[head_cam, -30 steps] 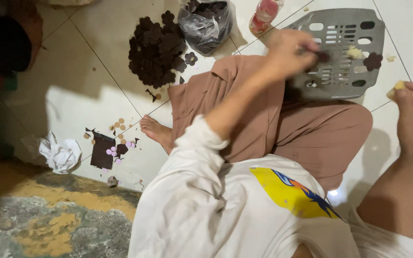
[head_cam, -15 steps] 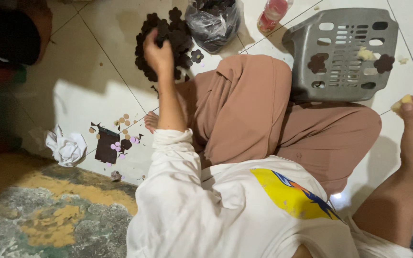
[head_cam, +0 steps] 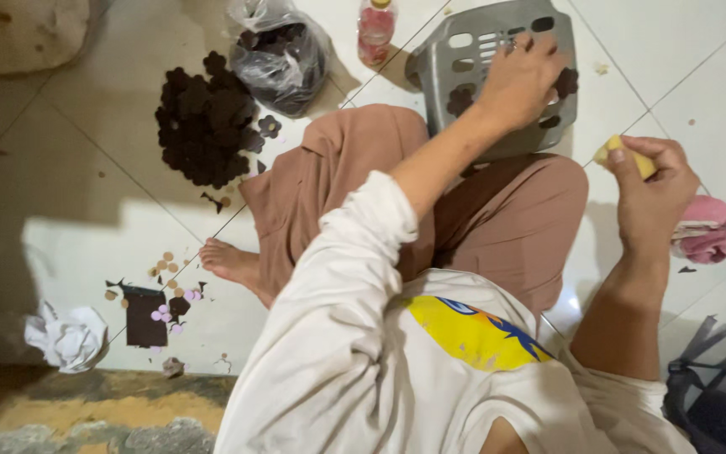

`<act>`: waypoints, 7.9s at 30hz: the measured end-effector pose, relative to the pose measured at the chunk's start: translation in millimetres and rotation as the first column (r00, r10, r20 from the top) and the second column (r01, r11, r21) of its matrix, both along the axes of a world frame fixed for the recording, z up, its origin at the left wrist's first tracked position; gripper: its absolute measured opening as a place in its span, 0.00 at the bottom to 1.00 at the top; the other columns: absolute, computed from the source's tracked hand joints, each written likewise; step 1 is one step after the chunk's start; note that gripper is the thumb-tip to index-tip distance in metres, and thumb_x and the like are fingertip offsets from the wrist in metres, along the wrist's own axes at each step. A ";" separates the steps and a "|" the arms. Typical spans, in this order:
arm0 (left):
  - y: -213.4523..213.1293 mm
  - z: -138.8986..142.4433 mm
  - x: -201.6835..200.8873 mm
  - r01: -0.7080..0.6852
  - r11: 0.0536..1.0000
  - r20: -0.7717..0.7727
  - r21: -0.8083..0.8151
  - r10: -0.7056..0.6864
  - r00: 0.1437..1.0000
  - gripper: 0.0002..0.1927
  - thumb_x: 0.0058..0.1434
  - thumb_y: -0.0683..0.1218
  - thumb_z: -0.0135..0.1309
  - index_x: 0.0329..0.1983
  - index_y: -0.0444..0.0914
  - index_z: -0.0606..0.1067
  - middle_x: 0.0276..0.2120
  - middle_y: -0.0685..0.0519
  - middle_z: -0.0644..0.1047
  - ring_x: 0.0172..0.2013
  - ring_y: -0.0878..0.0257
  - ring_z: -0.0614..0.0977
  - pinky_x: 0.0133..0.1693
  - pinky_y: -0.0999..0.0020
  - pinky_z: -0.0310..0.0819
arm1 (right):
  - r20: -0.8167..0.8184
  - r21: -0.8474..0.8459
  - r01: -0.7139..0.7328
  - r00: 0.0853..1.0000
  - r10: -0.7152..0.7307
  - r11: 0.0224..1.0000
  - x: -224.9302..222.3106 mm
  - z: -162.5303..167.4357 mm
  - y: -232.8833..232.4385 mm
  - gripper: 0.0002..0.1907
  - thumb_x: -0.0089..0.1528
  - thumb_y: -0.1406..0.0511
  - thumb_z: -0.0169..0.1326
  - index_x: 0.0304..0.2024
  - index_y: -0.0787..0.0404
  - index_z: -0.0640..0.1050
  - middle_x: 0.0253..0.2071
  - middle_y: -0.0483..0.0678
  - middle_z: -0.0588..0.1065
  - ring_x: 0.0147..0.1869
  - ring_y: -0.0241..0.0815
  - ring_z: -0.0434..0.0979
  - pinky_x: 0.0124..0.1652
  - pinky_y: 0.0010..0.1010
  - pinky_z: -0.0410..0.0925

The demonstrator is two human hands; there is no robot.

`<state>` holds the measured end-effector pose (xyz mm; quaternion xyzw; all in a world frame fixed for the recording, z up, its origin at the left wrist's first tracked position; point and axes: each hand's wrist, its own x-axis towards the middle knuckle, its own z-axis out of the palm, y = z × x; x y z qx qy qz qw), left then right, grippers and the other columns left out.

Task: The person sits on the floor and rubs dark flower-shaped cut pieces with a yellow sponge against a slotted plastic stool, working the pieces one at a time and setting finished pieces aside on the floor.

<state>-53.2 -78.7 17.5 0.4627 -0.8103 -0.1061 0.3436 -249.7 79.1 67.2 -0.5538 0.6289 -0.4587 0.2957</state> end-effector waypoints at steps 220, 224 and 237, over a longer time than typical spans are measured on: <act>80.1 -13.7 26.5 0.014 0.922 -0.081 0.387 0.018 0.997 0.12 0.43 0.49 0.69 0.31 0.49 0.80 0.71 0.46 0.55 0.72 0.39 0.42 0.62 0.17 0.20 | -0.323 0.306 0.164 0.944 -0.060 0.938 57.4 -69.9 4.7 0.08 0.64 0.66 0.63 0.44 0.62 0.82 0.37 0.51 0.80 0.39 0.44 0.80 0.40 0.37 0.71; 77.1 -15.9 27.1 0.066 0.960 -0.048 0.272 -0.055 0.997 0.17 0.44 0.50 0.71 0.36 0.46 0.79 0.69 0.49 0.61 0.74 0.41 0.46 0.65 0.18 0.22 | 0.396 0.360 0.129 0.876 -0.277 0.924 30.3 -56.6 -16.3 0.06 0.65 0.71 0.56 0.45 0.67 0.79 0.40 0.49 0.80 0.38 0.35 0.79 0.37 0.24 0.72; 57.3 -32.8 14.0 0.037 0.940 -0.221 0.339 0.041 0.974 0.06 0.53 0.49 0.68 0.24 0.46 0.83 0.62 0.59 0.71 0.73 0.44 0.51 0.65 0.20 0.19 | 0.579 0.294 0.063 0.782 -0.230 0.954 25.9 -33.8 -39.6 0.10 0.66 0.71 0.56 0.50 0.67 0.77 0.44 0.50 0.80 0.41 0.35 0.81 0.40 0.26 0.76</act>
